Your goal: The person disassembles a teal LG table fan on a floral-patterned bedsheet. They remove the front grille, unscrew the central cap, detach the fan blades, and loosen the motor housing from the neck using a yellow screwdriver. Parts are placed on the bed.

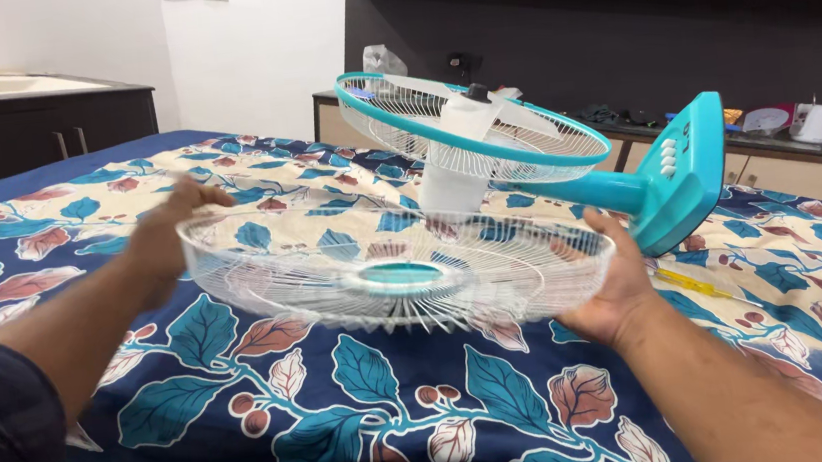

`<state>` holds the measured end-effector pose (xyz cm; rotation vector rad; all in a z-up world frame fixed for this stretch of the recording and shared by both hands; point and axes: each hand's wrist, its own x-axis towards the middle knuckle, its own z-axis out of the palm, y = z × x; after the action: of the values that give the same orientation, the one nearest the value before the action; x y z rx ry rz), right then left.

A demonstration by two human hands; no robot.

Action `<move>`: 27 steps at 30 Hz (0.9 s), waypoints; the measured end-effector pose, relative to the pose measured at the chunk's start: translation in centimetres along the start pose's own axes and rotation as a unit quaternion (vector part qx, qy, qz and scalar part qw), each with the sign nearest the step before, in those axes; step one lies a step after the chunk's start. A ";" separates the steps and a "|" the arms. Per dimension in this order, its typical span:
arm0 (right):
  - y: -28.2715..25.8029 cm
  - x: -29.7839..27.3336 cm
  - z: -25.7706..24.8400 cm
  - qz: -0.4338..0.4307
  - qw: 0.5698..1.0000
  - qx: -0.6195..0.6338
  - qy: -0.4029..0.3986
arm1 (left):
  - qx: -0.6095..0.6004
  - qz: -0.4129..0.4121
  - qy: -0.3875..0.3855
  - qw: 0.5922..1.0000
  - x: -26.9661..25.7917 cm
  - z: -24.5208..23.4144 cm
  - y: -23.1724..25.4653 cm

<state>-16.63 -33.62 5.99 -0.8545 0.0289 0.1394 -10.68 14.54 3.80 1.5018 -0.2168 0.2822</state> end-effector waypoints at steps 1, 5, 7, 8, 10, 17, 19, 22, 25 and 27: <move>-0.2 0.5 -1.3 0.018 1.000 -0.008 0.021 | -0.004 -0.033 0.003 0.999 -1.0 1.3 -0.4; -1.9 3.0 -7.0 0.042 0.996 -0.063 0.049 | 0.002 -0.036 -0.033 0.999 -2.2 3.5 0.0; -2.9 4.3 -9.1 0.055 0.991 -0.111 0.041 | 0.050 -0.099 -0.017 0.994 -1.7 3.3 0.4; -3.4 4.8 -9.9 0.071 0.987 -0.140 0.040 | 0.074 -0.132 -0.011 0.988 -1.2 3.1 0.5; -4.2 5.4 -10.8 0.073 0.977 -0.193 0.053 | 0.186 -0.115 -0.072 0.973 -0.1 2.6 0.5; -6.6 5.0 -7.7 0.029 0.939 -0.307 0.155 | 0.355 -0.105 -0.031 0.929 4.3 3.8 2.7; -6.9 5.0 -6.9 0.024 0.925 -0.341 0.170 | 0.304 -0.061 0.001 0.951 4.8 5.5 4.1; -7.0 5.0 -6.7 0.031 0.915 -0.368 0.162 | 0.136 -0.087 0.024 0.987 5.0 9.0 6.3; -6.5 5.1 -7.2 0.054 0.927 -0.345 0.138 | -0.034 -0.160 0.003 0.987 4.3 13.0 7.3; -6.0 4.9 -7.6 0.071 0.934 -0.323 0.140 | -0.084 -0.187 -0.021 0.979 3.7 15.4 7.7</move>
<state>-10.76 -42.67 5.14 -1.5277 0.3275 0.1643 -9.11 -0.23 13.17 1.3502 0.0110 -0.0685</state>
